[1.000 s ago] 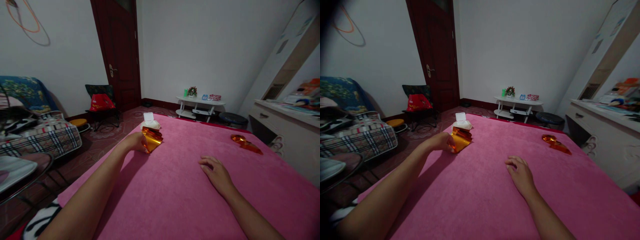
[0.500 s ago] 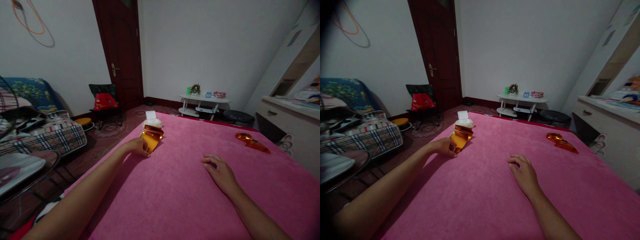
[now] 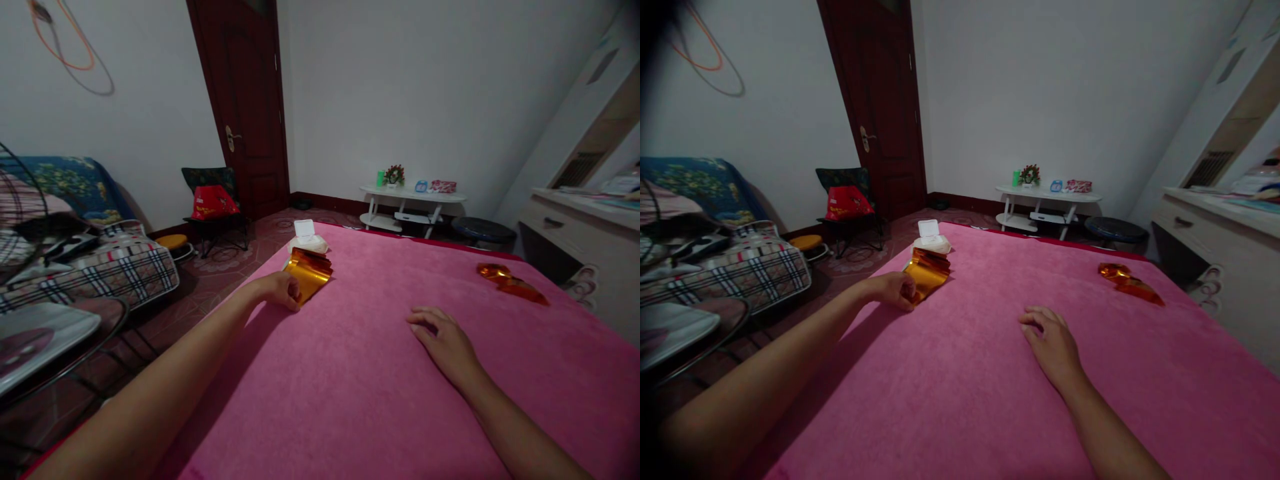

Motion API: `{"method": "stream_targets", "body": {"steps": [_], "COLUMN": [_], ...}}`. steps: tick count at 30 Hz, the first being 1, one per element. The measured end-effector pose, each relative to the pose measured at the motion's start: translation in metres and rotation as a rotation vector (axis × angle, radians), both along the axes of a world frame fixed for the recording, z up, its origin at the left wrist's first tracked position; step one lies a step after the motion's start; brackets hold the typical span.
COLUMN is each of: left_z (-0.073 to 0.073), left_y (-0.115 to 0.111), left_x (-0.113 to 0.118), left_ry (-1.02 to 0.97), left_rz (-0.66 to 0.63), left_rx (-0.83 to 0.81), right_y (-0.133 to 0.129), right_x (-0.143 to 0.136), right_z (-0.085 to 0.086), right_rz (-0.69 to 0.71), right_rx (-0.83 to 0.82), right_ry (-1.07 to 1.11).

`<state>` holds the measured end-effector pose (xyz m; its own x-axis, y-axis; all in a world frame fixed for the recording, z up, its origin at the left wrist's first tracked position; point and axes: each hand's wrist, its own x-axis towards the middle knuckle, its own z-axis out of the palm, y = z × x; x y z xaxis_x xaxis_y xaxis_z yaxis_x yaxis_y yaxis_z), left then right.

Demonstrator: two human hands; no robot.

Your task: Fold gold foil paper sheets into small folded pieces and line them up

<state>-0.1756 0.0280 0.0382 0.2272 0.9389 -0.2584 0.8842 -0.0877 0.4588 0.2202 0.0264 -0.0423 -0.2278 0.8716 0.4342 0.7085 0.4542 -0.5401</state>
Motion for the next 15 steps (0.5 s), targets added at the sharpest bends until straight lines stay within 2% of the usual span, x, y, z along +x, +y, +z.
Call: {"method": "stream_targets", "body": {"steps": [7, 15], "left_z": [-0.003, -0.009], "left_y": [0.006, 0.007], "left_x": [0.006, -0.013], "left_ry": [0.03, -0.089], "left_rz": [0.034, 0.002], "left_rx": [0.017, 0.029], "right_y": [0.001, 0.002], "right_x": [0.0, 0.001], "right_z": [-0.001, -0.003], "right_rz": [-0.002, -0.006], "right_rx": [-0.011, -0.016], "right_ry": [-0.001, 0.007]}}
